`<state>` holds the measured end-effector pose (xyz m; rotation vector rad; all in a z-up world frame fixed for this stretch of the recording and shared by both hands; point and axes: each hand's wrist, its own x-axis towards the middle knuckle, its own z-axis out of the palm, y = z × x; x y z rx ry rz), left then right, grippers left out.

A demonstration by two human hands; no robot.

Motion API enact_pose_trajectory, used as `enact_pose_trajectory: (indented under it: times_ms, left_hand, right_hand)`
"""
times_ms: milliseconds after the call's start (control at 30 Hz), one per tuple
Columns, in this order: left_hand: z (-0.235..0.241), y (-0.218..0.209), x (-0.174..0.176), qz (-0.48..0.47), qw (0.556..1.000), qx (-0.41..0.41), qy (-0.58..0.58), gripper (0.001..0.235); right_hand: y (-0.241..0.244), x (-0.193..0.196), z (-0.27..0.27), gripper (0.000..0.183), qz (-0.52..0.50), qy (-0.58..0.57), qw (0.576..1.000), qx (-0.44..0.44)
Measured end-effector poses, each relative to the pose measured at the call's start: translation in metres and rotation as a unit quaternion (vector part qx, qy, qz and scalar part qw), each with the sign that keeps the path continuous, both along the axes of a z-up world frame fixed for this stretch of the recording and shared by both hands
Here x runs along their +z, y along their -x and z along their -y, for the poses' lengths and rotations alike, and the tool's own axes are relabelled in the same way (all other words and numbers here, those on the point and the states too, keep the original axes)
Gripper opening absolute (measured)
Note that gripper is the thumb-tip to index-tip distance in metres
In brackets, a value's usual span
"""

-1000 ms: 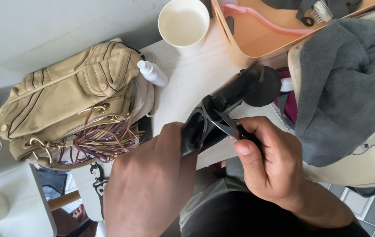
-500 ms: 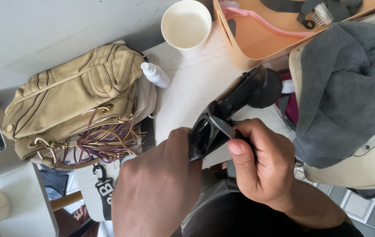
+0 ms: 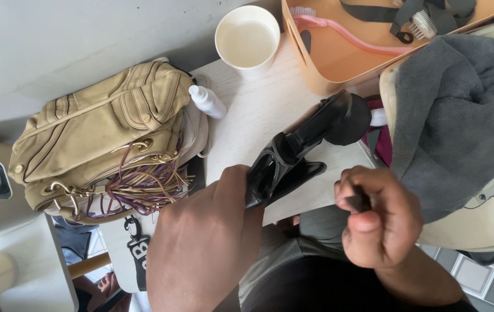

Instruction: The person cleans a black handbag by first wiping the interior with a grey cloth. They then use a small round sponge to apply a cleaning substance to the exterior surfaces, including the front flap and sides. Finally, the person uses a small metal tool to clean the zipper area and the bag's interior.

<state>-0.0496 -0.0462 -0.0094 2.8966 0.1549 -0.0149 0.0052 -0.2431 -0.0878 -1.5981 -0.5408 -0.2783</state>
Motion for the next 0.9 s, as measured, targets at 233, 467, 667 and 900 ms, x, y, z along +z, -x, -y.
enact_pose_trajectory:
  times_ms: [233, 467, 667, 900]
  left_hand:
    - [0.003, 0.0, 0.001, 0.002, 1.0, 0.008, -0.017, 0.021]
    - [0.006, 0.0, 0.002, 0.024, 1.0, 0.008, 0.0, 0.021]
    - [0.004, 0.001, 0.001, 0.042, 0.999, -0.026, 0.003, 0.023]
    - [0.007, 0.005, 0.001, 0.06, 0.998, -0.033, 0.0, 0.02]
  right_hand:
    - [0.003, 0.025, -0.001, 0.046, -0.011, 0.183, 0.976, 0.117]
    - [0.001, 0.027, 0.0, 0.04, -0.096, 0.198, 0.957, 0.189]
    - [-0.004, 0.046, 0.001, 0.039, -0.174, 0.187, 0.942, 0.219]
    - [-0.006, 0.056, 0.002, 0.037, -0.191, 0.189, 0.936, 0.228]
